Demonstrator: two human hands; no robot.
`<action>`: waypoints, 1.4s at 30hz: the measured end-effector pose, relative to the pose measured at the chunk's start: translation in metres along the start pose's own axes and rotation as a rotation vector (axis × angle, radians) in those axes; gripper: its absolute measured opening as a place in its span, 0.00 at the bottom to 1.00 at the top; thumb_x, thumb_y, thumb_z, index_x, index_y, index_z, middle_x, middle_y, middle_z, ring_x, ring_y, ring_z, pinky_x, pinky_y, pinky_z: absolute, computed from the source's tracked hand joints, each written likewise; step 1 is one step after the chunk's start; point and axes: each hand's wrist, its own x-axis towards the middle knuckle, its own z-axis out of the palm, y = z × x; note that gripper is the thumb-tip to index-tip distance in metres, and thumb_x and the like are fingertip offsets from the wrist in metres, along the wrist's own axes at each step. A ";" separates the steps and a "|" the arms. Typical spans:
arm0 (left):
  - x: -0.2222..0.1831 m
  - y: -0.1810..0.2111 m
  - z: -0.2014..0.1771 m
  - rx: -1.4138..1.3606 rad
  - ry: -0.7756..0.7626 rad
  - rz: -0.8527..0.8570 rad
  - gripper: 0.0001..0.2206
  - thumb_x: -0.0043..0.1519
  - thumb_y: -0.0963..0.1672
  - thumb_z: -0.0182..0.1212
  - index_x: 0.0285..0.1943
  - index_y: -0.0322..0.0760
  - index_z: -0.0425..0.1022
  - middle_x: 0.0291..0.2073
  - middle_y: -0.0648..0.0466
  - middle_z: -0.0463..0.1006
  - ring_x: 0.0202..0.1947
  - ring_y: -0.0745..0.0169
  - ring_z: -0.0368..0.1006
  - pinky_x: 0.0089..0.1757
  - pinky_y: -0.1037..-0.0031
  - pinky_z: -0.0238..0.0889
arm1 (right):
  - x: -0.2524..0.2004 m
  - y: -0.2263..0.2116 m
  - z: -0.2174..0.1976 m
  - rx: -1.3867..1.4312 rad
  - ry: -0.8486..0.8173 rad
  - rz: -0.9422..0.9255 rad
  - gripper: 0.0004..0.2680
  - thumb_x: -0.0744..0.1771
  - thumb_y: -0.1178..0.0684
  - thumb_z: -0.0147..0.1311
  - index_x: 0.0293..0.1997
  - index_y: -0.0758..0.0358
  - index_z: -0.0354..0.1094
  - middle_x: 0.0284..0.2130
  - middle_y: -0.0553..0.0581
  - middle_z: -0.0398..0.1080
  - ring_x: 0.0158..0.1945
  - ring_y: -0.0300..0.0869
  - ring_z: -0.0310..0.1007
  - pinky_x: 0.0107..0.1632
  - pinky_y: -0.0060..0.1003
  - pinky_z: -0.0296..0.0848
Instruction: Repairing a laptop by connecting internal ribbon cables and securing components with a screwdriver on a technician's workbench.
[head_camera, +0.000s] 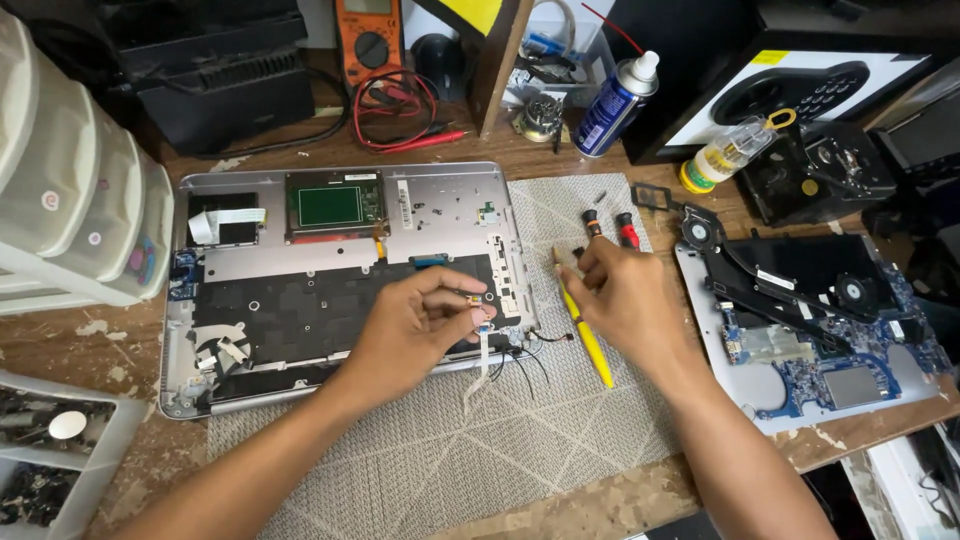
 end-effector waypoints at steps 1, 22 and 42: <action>0.000 -0.003 -0.001 0.001 0.001 -0.001 0.13 0.59 0.35 0.61 0.53 0.24 0.76 0.34 0.35 0.83 0.33 0.57 0.80 0.39 0.72 0.79 | 0.000 -0.009 -0.002 0.001 -0.001 0.000 0.07 0.62 0.53 0.63 0.30 0.66 0.70 0.16 0.59 0.72 0.20 0.54 0.74 0.24 0.44 0.68; -0.002 -0.015 0.004 0.044 0.065 0.153 0.11 0.59 0.38 0.66 0.50 0.28 0.79 0.28 0.40 0.84 0.30 0.59 0.82 0.32 0.73 0.76 | -0.016 -0.047 0.019 0.812 -0.323 -0.194 0.04 0.62 0.66 0.55 0.34 0.69 0.77 0.17 0.59 0.71 0.21 0.41 0.63 0.28 0.33 0.62; -0.003 -0.012 0.003 0.057 0.007 0.168 0.16 0.56 0.36 0.63 0.53 0.28 0.79 0.31 0.37 0.84 0.34 0.56 0.82 0.38 0.66 0.78 | -0.016 -0.043 0.023 0.861 -0.270 -0.180 0.04 0.61 0.67 0.55 0.29 0.69 0.77 0.16 0.59 0.69 0.22 0.39 0.62 0.28 0.33 0.62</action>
